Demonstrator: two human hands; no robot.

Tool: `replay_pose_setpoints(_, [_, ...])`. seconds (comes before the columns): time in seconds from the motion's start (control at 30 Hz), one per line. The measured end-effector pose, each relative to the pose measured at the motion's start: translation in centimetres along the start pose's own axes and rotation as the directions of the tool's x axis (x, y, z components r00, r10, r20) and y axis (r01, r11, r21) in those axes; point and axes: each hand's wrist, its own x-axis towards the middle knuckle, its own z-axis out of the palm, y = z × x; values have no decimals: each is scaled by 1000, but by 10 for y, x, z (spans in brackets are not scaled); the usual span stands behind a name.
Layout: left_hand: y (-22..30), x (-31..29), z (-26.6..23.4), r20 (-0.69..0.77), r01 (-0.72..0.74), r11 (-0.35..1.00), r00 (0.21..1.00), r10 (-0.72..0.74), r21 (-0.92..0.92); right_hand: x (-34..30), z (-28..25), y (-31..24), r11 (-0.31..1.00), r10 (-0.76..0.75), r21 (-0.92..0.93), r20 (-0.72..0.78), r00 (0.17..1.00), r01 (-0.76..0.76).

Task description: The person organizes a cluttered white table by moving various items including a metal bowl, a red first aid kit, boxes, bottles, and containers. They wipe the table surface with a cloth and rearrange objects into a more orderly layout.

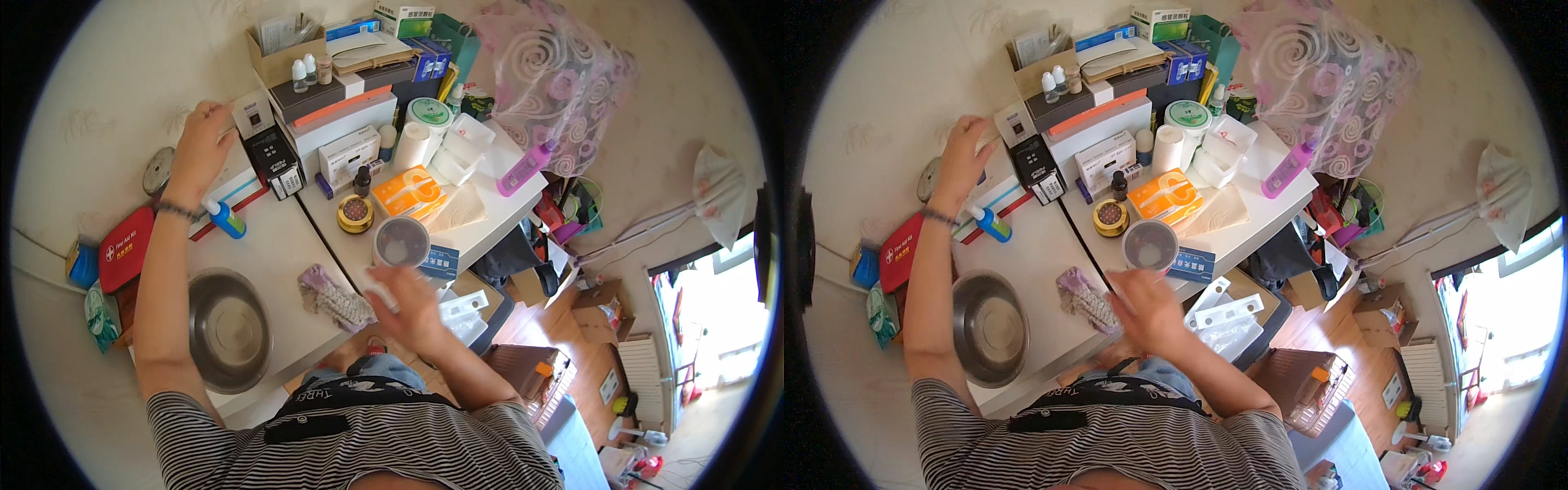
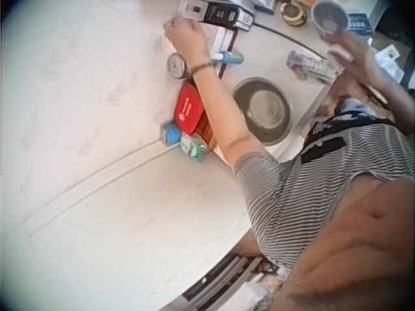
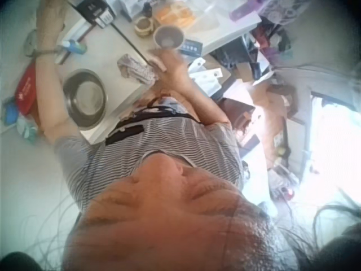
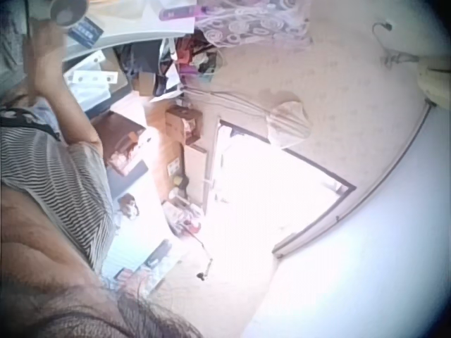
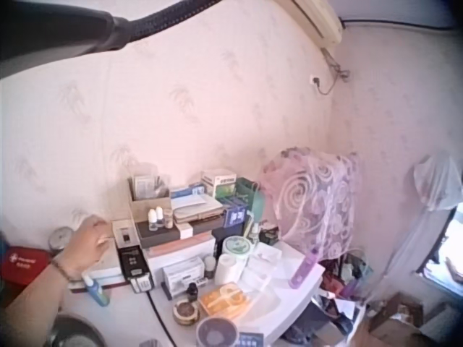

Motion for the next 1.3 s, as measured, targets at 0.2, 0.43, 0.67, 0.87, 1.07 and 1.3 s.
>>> replay_pose_setpoints(0.2, [82,-95,-96,142,26,970,990,9,-241,64,-43,25,988,22,-153,106,994,-5])
replay_pose_setpoints(0.43, [49,-210,-134,-99,395,820,876,-472,-414,125,13,50,895,200,-435,588,784,98])
replay_pose_setpoints(0.67, [-12,-261,-116,-83,430,903,900,-429,3,134,50,74,817,320,-551,676,664,167])
replay_pose_setpoints(0.87, [-58,-245,-87,210,232,973,951,-227,0,136,51,66,793,285,-566,671,685,224])
replay_pose_setpoints(1.07, [-71,-248,-81,208,203,978,956,-207,40,133,50,65,789,299,-581,647,702,200])
replay_pose_setpoints(1.3, [-76,-256,-75,152,224,974,963,-224,19,133,50,52,767,326,-613,628,707,190])
